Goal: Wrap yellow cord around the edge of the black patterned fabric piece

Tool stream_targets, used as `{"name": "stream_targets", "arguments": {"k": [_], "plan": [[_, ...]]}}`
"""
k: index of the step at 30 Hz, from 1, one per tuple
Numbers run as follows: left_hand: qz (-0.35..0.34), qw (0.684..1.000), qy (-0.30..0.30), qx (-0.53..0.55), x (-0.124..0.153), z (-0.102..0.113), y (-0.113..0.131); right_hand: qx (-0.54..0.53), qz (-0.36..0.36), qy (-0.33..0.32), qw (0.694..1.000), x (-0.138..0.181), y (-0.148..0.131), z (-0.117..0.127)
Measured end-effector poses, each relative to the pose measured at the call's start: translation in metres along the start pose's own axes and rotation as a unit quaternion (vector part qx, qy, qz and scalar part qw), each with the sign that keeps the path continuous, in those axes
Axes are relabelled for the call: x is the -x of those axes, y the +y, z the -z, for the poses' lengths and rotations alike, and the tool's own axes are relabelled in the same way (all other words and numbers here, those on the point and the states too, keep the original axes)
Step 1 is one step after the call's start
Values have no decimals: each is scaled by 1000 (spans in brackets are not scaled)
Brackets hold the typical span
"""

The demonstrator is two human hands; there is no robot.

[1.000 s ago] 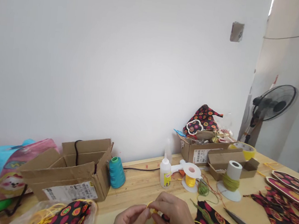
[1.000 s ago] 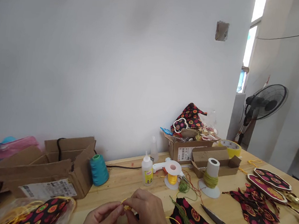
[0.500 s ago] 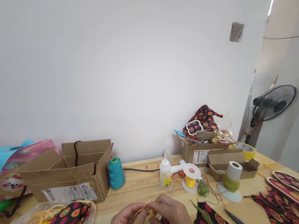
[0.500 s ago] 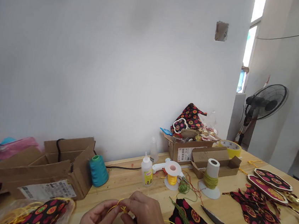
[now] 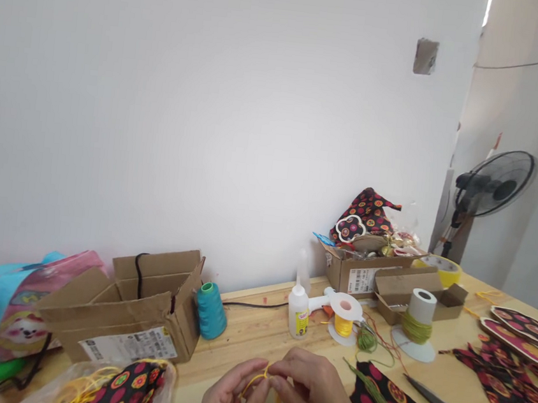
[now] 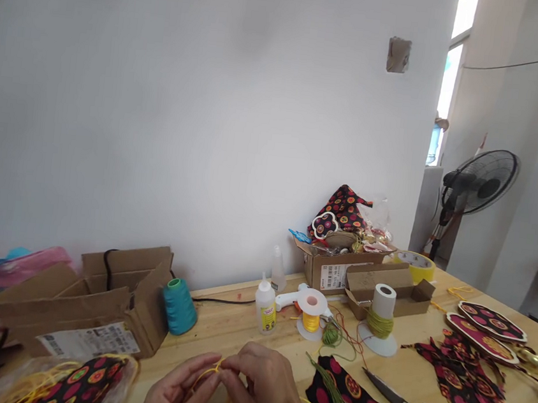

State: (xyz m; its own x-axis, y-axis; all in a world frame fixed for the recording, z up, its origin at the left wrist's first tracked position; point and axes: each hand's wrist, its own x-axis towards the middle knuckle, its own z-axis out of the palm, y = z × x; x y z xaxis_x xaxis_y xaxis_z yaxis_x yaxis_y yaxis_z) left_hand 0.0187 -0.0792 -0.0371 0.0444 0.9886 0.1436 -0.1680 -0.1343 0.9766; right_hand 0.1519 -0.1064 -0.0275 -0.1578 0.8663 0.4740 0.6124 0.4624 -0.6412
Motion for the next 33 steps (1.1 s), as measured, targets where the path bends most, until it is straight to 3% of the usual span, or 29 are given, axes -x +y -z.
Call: {"name": "stream_targets", "arguments": {"k": [5, 9, 14, 20, 24, 29, 33], "plan": [[6, 1000, -10, 4, -2, 0, -7, -21, -10, 44, 999, 1, 7, -3], [31, 999, -21, 17, -2, -1, -9, -97, -65, 45, 992, 1, 7, -5], [42, 998, -46, -7, -3, 3, -8, -277, -170, 7, 946, -1, 17, -12], [80, 991, -99, -46, -4, 5, -6, -461, -275, -46, 843, -5, 13, -2], [84, 989, -106, -63, -7, 6, -10, -574, -259, -29, 776, -7, 4, 13], [113, 986, -115, -43, -7, 6, -15, -710, -245, -49, 658, -5, 7, 23], [124, 985, -110, -46, -7, 6, -21, -767, -223, -51, 600, -4, 11, 33]]}}
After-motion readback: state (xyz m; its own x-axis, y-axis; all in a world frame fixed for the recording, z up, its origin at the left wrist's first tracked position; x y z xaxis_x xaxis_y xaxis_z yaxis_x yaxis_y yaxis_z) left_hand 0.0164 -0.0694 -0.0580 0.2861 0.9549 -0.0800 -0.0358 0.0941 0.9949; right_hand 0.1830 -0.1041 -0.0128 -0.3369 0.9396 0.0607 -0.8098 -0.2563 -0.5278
